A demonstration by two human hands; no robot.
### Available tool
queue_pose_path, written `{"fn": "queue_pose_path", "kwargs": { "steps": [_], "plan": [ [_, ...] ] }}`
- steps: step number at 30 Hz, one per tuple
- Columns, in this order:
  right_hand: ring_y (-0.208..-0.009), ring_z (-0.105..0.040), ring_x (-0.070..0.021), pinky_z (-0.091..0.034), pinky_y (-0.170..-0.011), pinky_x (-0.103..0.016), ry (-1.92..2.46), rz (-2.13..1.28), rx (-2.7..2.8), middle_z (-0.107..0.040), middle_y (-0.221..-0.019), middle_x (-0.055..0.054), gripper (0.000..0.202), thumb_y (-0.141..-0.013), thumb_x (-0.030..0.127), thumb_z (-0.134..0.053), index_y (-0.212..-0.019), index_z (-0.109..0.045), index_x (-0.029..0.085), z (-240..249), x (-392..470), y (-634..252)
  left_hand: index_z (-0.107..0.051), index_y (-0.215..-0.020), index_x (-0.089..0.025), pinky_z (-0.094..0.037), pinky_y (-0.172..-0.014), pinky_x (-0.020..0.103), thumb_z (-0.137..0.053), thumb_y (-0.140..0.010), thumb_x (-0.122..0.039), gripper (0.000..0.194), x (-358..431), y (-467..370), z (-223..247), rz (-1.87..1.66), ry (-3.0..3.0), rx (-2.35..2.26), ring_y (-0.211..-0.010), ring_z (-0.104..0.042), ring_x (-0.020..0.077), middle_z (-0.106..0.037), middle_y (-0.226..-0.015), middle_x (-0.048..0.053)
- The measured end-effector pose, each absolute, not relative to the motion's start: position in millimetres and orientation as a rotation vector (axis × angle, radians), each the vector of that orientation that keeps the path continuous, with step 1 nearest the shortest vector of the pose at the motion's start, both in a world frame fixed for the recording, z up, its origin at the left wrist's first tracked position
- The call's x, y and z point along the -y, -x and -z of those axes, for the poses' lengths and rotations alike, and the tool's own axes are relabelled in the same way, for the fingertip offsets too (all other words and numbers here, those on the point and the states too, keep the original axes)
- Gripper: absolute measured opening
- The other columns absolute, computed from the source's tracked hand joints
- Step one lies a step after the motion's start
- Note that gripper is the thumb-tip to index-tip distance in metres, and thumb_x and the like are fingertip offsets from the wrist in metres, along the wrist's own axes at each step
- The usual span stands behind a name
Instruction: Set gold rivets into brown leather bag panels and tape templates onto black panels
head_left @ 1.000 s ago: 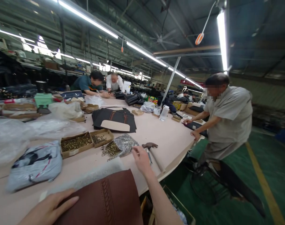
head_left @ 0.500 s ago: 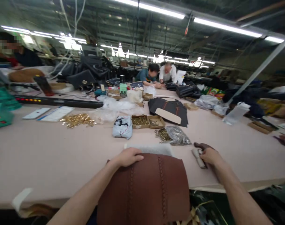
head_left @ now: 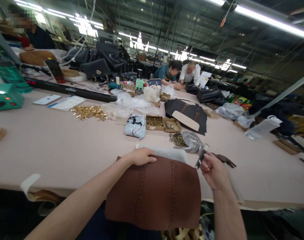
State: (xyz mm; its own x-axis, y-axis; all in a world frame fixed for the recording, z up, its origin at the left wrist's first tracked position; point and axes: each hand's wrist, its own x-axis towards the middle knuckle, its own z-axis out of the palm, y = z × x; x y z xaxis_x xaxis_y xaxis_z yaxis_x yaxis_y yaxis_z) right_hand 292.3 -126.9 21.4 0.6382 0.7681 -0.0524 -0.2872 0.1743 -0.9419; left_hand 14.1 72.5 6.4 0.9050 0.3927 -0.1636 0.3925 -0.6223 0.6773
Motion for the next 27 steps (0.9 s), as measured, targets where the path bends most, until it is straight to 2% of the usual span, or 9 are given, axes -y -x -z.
{"fn": "queue_pose_path", "kwargs": {
  "steps": [3,6,9,15,21,27],
  "plan": [
    [-0.049,-0.035,-0.0026,-0.025,-0.038,-0.013,0.998,-0.962,0.402,-0.062,-0.077,0.002,0.041,-0.067,0.037,-0.09,-0.097,-0.073,0.015,-12.2,102.0,-227.1,-0.07,-0.078,-0.018,-0.035,-0.069,0.029,-0.057,-0.09,-0.04,0.028,-72.2,-15.6,-8.5,-0.012,-2.294,-0.527,-0.074,-0.058,0.0199,-0.07,-0.078,0.004],
    [-0.054,-0.045,-0.0041,-0.032,-0.041,-0.013,0.916,-0.94,0.358,-0.065,-0.083,0.001,0.036,-0.071,0.039,-0.091,-0.091,-0.072,0.017,6.3,84.9,-193.9,-0.071,-0.082,-0.018,-0.037,-0.07,0.027,-0.056,-0.093,-0.042,0.03,-72.1,-16.2,-9.5,-0.028,-2.273,-0.473,-0.077,-0.058,0.0194,-0.07,-0.081,0.003],
    [-0.06,-0.053,-0.0065,-0.04,-0.046,-0.015,0.874,-0.839,0.342,-0.067,-0.086,0.001,0.038,-0.07,0.041,-0.094,-0.091,-0.071,0.018,24.5,78.8,-184.5,-0.072,-0.091,-0.017,-0.041,-0.074,0.026,-0.057,-0.094,-0.048,0.035,-73.2,-15.8,-6.9,-0.04,-2.102,-0.368,-0.08,-0.06,0.0186,-0.072,-0.087,0.002],
    [-0.065,-0.054,-0.0068,-0.049,-0.056,-0.017,0.735,-0.744,0.2,-0.071,-0.093,-0.001,0.037,-0.071,0.037,-0.094,-0.096,-0.073,0.02,39.3,84.0,-189.3,-0.074,-0.111,-0.016,-0.048,-0.081,0.027,-0.077,-0.085,-0.054,0.047,-74.7,-13.1,9.1,0.009,-1.487,-0.263,-0.083,-0.065,0.0175,-0.076,-0.101,0.005],
    [-0.061,-0.051,-0.0075,-0.043,-0.048,-0.017,0.656,-0.753,0.176,-0.07,-0.089,-0.001,0.026,-0.079,0.037,-0.086,-0.088,-0.07,0.02,39.1,86.7,-195.7,-0.075,-0.113,-0.017,-0.05,-0.082,0.026,-0.082,-0.083,-0.051,0.046,-74.0,-11.7,12.5,0.021,-1.356,-0.235,-0.083,-0.067,0.0157,-0.077,-0.104,0.005],
    [-0.056,-0.046,-0.0064,-0.036,-0.045,-0.017,0.71,-0.66,0.228,-0.062,-0.081,0.002,0.027,-0.082,0.04,-0.081,-0.083,-0.063,0.019,38.2,89.4,-190.9,-0.075,-0.113,-0.017,-0.05,-0.079,0.025,-0.084,-0.08,-0.052,0.049,-74.7,-11.8,15.9,0.02,-1.332,-0.239,-0.079,-0.067,0.0141,-0.078,-0.102,0.005]
  ]
}}
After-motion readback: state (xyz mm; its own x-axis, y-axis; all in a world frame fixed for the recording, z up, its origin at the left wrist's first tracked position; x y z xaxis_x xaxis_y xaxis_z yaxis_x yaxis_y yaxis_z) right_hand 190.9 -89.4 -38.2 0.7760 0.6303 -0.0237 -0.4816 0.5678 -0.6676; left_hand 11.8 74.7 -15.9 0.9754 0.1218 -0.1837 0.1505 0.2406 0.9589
